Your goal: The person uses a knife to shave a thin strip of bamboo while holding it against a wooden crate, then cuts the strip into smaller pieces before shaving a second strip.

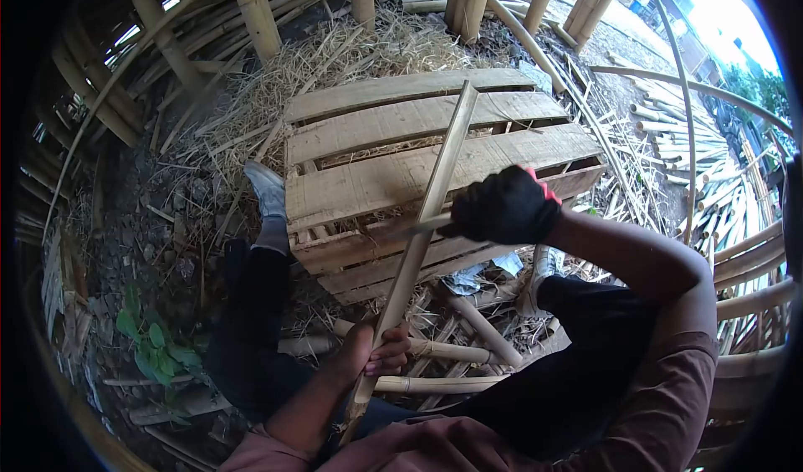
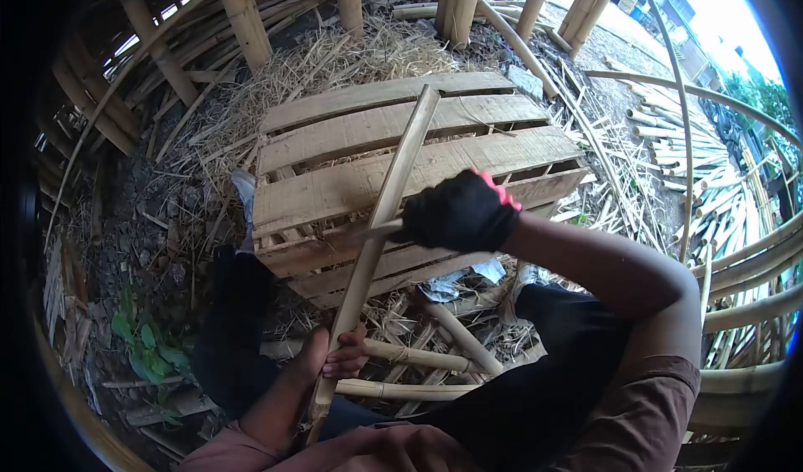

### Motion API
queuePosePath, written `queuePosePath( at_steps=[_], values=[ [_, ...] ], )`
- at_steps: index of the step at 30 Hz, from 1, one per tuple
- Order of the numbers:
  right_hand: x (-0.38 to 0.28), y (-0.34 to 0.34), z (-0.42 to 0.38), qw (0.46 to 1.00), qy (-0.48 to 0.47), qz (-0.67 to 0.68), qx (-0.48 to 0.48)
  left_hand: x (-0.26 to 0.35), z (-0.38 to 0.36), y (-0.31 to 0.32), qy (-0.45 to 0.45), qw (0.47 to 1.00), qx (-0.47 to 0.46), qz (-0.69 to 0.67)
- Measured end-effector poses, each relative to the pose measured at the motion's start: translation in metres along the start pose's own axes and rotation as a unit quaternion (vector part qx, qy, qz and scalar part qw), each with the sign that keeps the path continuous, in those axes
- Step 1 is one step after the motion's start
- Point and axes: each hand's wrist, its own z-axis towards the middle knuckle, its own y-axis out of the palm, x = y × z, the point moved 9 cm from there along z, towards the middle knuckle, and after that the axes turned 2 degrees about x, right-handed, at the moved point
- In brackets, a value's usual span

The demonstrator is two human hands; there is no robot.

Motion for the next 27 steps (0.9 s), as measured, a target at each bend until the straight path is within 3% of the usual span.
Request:
queuePosePath(
  at_steps=[2,3,4,5,6,7,10,12,13,14,15,16,18,20,21,22,23,24,26,27],
  values=[
    [0.053,0.027,-0.001,0.998,0.043,0.025,-0.046,-0.001,0.0,-0.001,0.002,1.0,0.003,-0.026],
    [0.104,0.054,-0.014,0.982,0.109,0.154,-0.005,-0.001,0.0,-0.001,0.001,1.0,0.007,-0.026],
    [0.165,0.061,-0.033,0.974,0.206,0.001,0.092,-0.004,-0.001,-0.001,-0.003,1.0,0.012,-0.029],
    [0.267,0.101,-0.088,0.863,0.501,-0.025,-0.062,-0.006,0.0,0.002,-0.001,1.0,0.01,-0.028],
    [0.312,0.103,-0.115,0.833,0.523,-0.128,-0.13,-0.007,0.001,0.001,0.005,0.999,0.029,0.023],
    [0.294,0.07,-0.1,0.892,0.412,-0.156,-0.101,-0.005,0.001,-0.001,0.012,0.996,0.049,0.076],
    [0.214,0.012,-0.067,0.907,0.399,-0.132,0.013,-0.004,0.003,-0.002,-0.004,0.999,0.016,0.03],
    [0.127,-0.011,-0.035,0.957,0.221,-0.145,0.12,-0.006,0.004,-0.001,-0.013,1.0,0.012,0.018],
    [0.087,-0.017,-0.017,0.973,0.149,-0.154,0.091,-0.005,0.004,-0.001,-0.009,1.0,0.007,0.016],
    [0.06,-0.013,-0.007,0.991,0.126,-0.039,0.012,-0.003,0.004,0.0,-0.004,1.0,0.002,0.014],
    [0.027,-0.009,0.001,0.997,0.04,0.001,-0.06,-0.003,0.004,0.0,0.001,1.0,0.016,0.027],
    [0.005,-0.019,0.001,0.998,-0.01,0.04,0.046,-0.003,0.004,0.002,-0.001,0.999,0.017,0.027],
    [0.021,0.01,-0.002,1.0,0.015,0.0,-0.022,-0.001,0.002,0.001,0.016,0.999,0.043,0.027],
    [0.16,0.055,-0.029,0.95,0.244,0.158,0.114,-0.002,-0.001,-0.002,0.021,0.996,0.072,0.046],
    [0.241,0.076,-0.062,0.927,0.375,-0.01,-0.023,0.0,-0.001,-0.004,0.032,0.992,0.097,0.067],
    [0.279,0.067,-0.07,0.878,0.42,-0.154,-0.172,0.003,0.001,-0.003,0.039,0.993,0.092,0.07],
    [0.288,0.052,-0.076,0.887,0.429,-0.119,-0.119,0.002,0.001,-0.003,0.026,0.994,0.079,0.064],
    [0.28,0.042,-0.075,0.91,0.371,-0.172,-0.067,0.0,0.001,-0.003,0.011,0.996,0.068,0.057],
    [0.218,0.005,-0.047,0.902,0.391,-0.164,-0.082,0.001,0.0,-0.003,0.013,0.996,0.061,0.057],
    [0.177,-0.003,-0.032,0.948,0.287,-0.14,-0.003,0.001,0.0,-0.002,0.018,0.996,0.062,0.069]
  ],
)
